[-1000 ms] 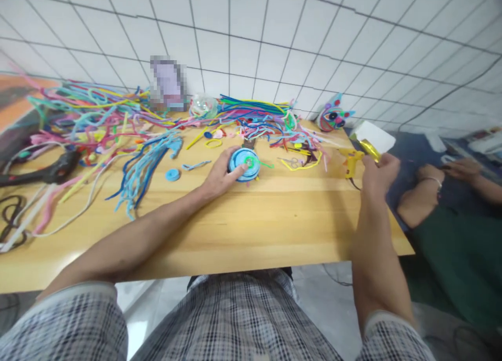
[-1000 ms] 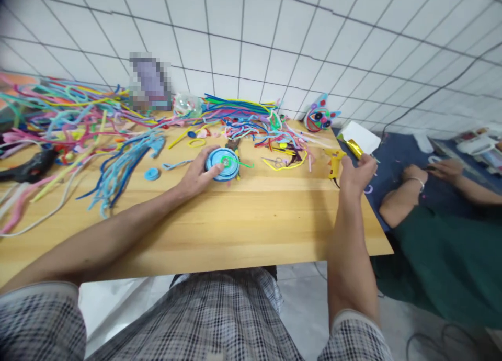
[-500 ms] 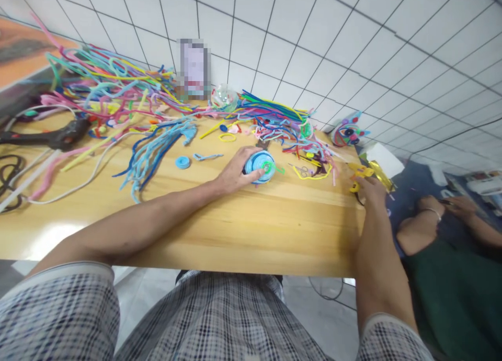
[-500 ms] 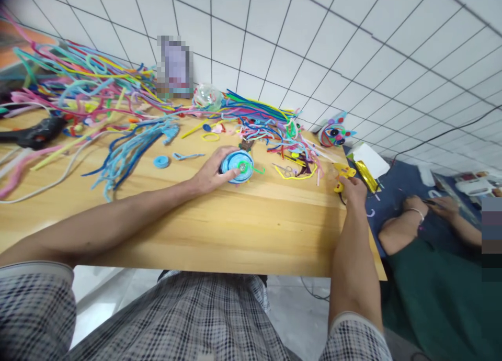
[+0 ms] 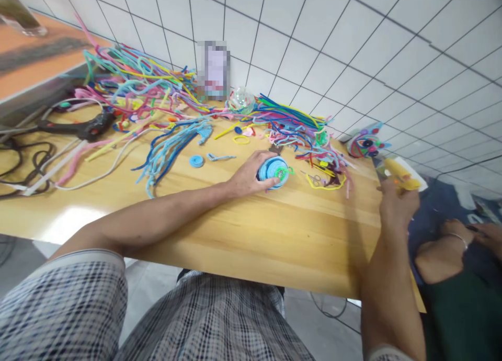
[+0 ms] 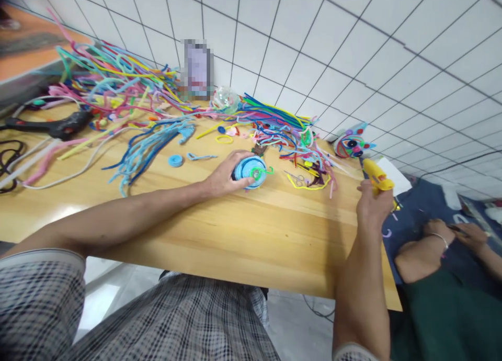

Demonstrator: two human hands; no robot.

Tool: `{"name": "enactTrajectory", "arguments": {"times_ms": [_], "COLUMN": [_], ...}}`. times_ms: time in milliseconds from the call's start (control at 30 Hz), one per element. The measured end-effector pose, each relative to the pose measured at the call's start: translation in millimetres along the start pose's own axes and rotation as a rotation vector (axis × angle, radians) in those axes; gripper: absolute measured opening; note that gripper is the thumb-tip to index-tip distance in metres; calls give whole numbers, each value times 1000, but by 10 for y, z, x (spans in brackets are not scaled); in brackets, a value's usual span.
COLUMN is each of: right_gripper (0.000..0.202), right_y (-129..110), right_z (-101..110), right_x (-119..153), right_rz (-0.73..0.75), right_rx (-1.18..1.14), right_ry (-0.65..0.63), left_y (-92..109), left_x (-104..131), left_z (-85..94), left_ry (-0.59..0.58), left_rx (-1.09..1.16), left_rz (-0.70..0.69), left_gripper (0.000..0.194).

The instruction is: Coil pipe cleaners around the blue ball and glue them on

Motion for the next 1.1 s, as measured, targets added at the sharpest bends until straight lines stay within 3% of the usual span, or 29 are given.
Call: {"name": "enactTrajectory", "arguments": {"times_ms": [33, 133, 233, 367, 467, 600, 867, 1100], "right_gripper": [13, 15, 21, 32, 35, 42, 37, 44], "right_y": [-138, -563, -806, -777, -656, -616, -845, -950], "right_z": [31, 37, -103, -363, -501, -586, -699, -799], "right_x": [69, 357, 696, 1037, 1141, 1205, 1283, 1244], "right_rz": [24, 126, 94, 50, 48, 21, 52, 80], "right_rx": [-75, -276, -352, -281, -263, -281, -280, -281], "right_ry": [49, -15, -316, -697, -842, -913, -1036, -1118], "left_y": [4, 9, 6, 14, 12, 14, 11, 11], "left_x": [0, 5, 14, 21, 22, 26, 35, 30], "left_z": [-1, 6, 20, 31, 28, 34, 44, 54], "left_ry": [-1, -5, -7, 6, 4, -3, -27, -13], "left_rx": [3, 5, -1, -1, -8, -14, -6, 8], "left_rz": [2, 20, 25, -6, 14, 23, 44, 11], "left_gripper": [70, 74, 78, 82, 83, 80, 81, 81]}}
Point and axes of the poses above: each hand's wrist, its own x-axis away from the middle knuckle, its own z-axis out of the back of the hand, y = z × x, the point moved 4 cm from there along -x, towards the middle knuckle, and after that the axes turned 2 degrees about z, right-handed, at the moved point
